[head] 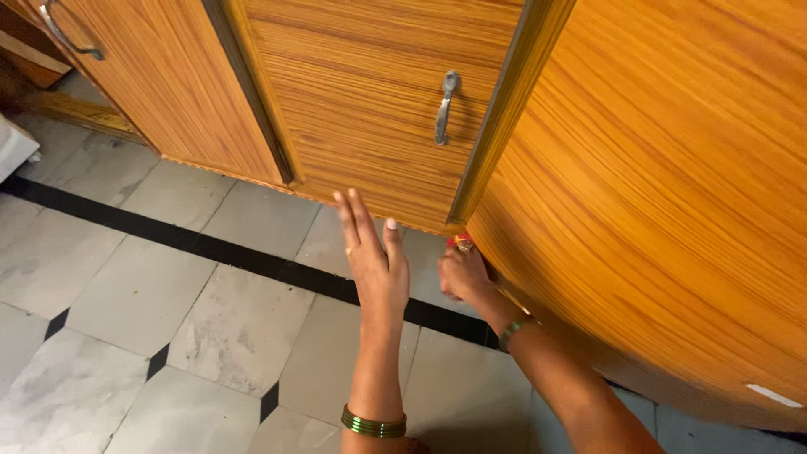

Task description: The person wipes the front of a wooden cabinet with a colorful cloth. They move from left to right, cleaning the doors and handles in a continuous motion.

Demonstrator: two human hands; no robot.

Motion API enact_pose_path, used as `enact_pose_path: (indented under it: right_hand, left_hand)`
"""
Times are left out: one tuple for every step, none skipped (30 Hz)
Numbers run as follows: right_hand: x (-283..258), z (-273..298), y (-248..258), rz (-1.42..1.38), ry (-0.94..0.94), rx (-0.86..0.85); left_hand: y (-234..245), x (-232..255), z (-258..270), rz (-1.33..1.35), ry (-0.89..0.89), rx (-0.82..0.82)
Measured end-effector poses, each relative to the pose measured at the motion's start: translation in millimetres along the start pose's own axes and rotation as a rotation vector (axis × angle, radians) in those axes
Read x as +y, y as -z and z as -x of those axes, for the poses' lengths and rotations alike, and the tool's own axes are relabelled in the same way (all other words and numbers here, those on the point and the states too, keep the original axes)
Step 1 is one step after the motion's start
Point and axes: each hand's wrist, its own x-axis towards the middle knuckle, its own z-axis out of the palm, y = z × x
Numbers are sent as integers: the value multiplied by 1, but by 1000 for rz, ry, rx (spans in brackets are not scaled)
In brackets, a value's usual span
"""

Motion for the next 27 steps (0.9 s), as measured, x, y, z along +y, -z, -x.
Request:
enact_pose_path:
  right_hand:
    - [-2, 2, 13, -176, 1, 90]
    - [-3, 4, 29, -358, 2, 189]
    - [-5, 6, 44, -541, 3, 284]
    - [-4, 9, 61, -724, 5, 380]
    - [-3, 12, 76, -936, -43, 388]
    - [-1, 15, 90, -1148, -93, 393]
    - [-1, 17, 102, -1362, -144, 398]
    - [0, 21, 113, -1446, -96, 466]
    - [0, 23, 122, -1529, -45, 536]
    - [-3, 25, 130, -1611, 8, 607]
    - [-7, 28, 138, -1695, 1, 583]
    - [-14, 30, 144, -1778, -6, 557]
    - [-22, 34, 150, -1858, -15, 533]
    - [-33, 37, 154, -1649, 52, 620]
    - [-44, 39, 158, -1433, 115, 695]
    - [-54, 42, 163, -1213, 174, 759]
    - [-61, 44, 168, -1072, 169, 813]
    - [-67, 45, 174, -929, 163, 864]
    - [-71, 45, 181, -789, 158, 910]
    - [-70, 44, 189, -850, 153, 897]
    - [-66, 40, 200, -915, 146, 882]
    - [-61, 35, 212, -980, 139, 866]
    - [-54, 30, 225, -902, 162, 953]
    - [-43, 22, 241, -822, 185, 1037]
    - [-24, 13, 261, -754, 200, 1144]
    - [-10, -3, 282, -530, 155, 1335]
    - [7, -16, 305, -432, 149, 1410]
  left_hand:
    - [-3, -1, 0, -16, 93, -86]
    - [-8, -2, 0, -31, 185, -173]
    - [-12, -4, 2, -48, 279, -260]
    - [-17, -6, 4, -89, 237, -316]
    - [-21, -8, 7, -133, 196, -371]
    - [-24, -10, 10, -177, 155, -426]
    - [-27, -13, 13, -203, 138, -439]
    - [-30, -16, 17, -229, 120, -451]
    - [-33, -20, 19, -256, 100, -463]
    - [-34, -23, 21, -170, 117, -456]
    - [-36, -26, 21, -81, 132, -450]
    - [-39, -28, 20, 8, 146, -444]
    - [-43, -29, 20, 246, 264, -469]
    - [-46, -31, 19, 484, 381, -489]
    - [-49, -30, 17, 725, 499, -506]
    - [-46, -31, 17, 820, 534, -529]
    - [-39, -32, 18, 915, 569, -548]
    - [-33, -31, 16, 1011, 603, -567]
    - [-28, -29, 13, 1156, 560, -578]
    - [-23, -25, 11, 1300, 515, -588]
    - [-19, -21, 10, 1441, 469, -597]
    - [-16, -16, 8, 1343, 452, -594]
    - [-15, -11, 8, 1245, 440, -593]
    - [-15, -5, 7, 1147, 427, -591]
    - [-17, -1, 7, 979, 422, -545]
    - [-19, 3, 6, 810, 416, -500]
    - [-19, 6, 5, 642, 405, -450]
